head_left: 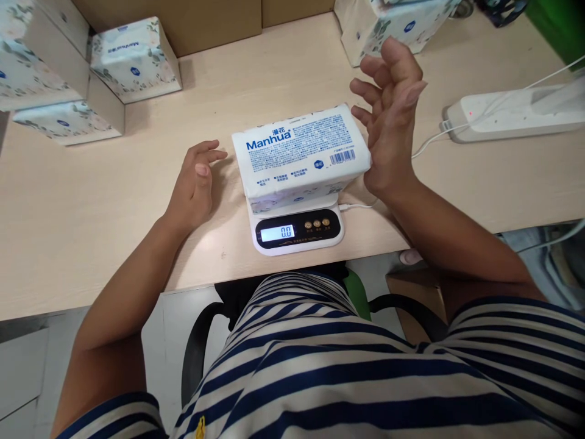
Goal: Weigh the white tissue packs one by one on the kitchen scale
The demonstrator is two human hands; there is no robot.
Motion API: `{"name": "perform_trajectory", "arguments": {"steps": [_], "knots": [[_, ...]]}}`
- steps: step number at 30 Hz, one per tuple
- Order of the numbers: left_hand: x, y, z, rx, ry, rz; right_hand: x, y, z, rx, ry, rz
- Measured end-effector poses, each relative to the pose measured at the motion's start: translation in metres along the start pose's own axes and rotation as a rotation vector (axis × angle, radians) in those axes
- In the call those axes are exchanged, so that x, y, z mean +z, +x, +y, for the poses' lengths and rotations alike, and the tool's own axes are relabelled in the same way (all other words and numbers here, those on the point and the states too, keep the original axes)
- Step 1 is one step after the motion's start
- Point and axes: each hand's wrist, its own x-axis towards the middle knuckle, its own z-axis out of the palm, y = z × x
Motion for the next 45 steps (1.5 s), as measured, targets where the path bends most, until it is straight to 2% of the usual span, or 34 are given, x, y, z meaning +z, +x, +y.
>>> {"name": "perform_trajectory", "arguments": {"steps": [3, 7, 13, 17, 19, 21, 22, 24, 27, 30, 32, 34, 39, 42, 45], "knots": [[0.001, 0.000, -0.001, 0.006, -0.015, 0.011, 0.000, -0.001, -0.004, -0.007, 0.011, -0.004], [0.000, 0.001, -0.002, 0.004, 0.009, -0.010, 0.001, -0.003, -0.007, -0.029, 0.192, 0.067], [-0.001, 0.001, 0.007, -0.038, -0.031, -0.002, 0.003, -0.004, -0.006, -0.044, 0.230, 0.076], [0.000, 0.000, 0.003, -0.025, -0.011, -0.014, -0.001, -0.005, -0.011, -0.020, 0.200, 0.061], [0.000, 0.000, -0.002, -0.015, -0.006, -0.017, -0.010, -0.003, -0.017, -0.080, 0.174, 0.028], [-0.001, 0.000, -0.006, 0.003, -0.009, -0.017, -0.022, 0.004, -0.027, -0.255, 0.188, -0.006], [-0.002, -0.001, -0.006, 0.014, -0.006, -0.009, -0.027, 0.009, -0.035, -0.350, 0.187, -0.063], [-0.004, -0.001, -0.006, 0.027, 0.013, 0.020, -0.034, 0.020, -0.053, -0.476, 0.107, -0.284], [-0.008, 0.000, -0.004, -0.033, 0.041, 0.032, -0.032, 0.037, -0.085, -0.506, -0.189, -0.684], [-0.012, 0.000, -0.004, -0.053, 0.060, 0.048, -0.030, 0.057, -0.098, -0.513, -0.375, -0.808], [-0.015, -0.001, -0.004, -0.060, 0.073, 0.056, -0.037, 0.074, -0.089, -0.492, -0.412, -0.800], [-0.016, -0.002, -0.004, -0.056, 0.082, 0.069, -0.050, 0.095, -0.066, -0.421, -0.472, -0.752], [-0.015, -0.003, -0.005, -0.055, 0.107, 0.092, -0.084, 0.142, 0.017, -0.009, -0.671, -0.599], [-0.014, -0.004, -0.003, -0.065, 0.126, 0.119, -0.100, 0.150, 0.057, 0.083, -0.737, -0.556], [-0.013, -0.004, -0.001, -0.053, 0.137, 0.183, -0.111, 0.148, 0.081, 0.092, -0.759, -0.531]]}}
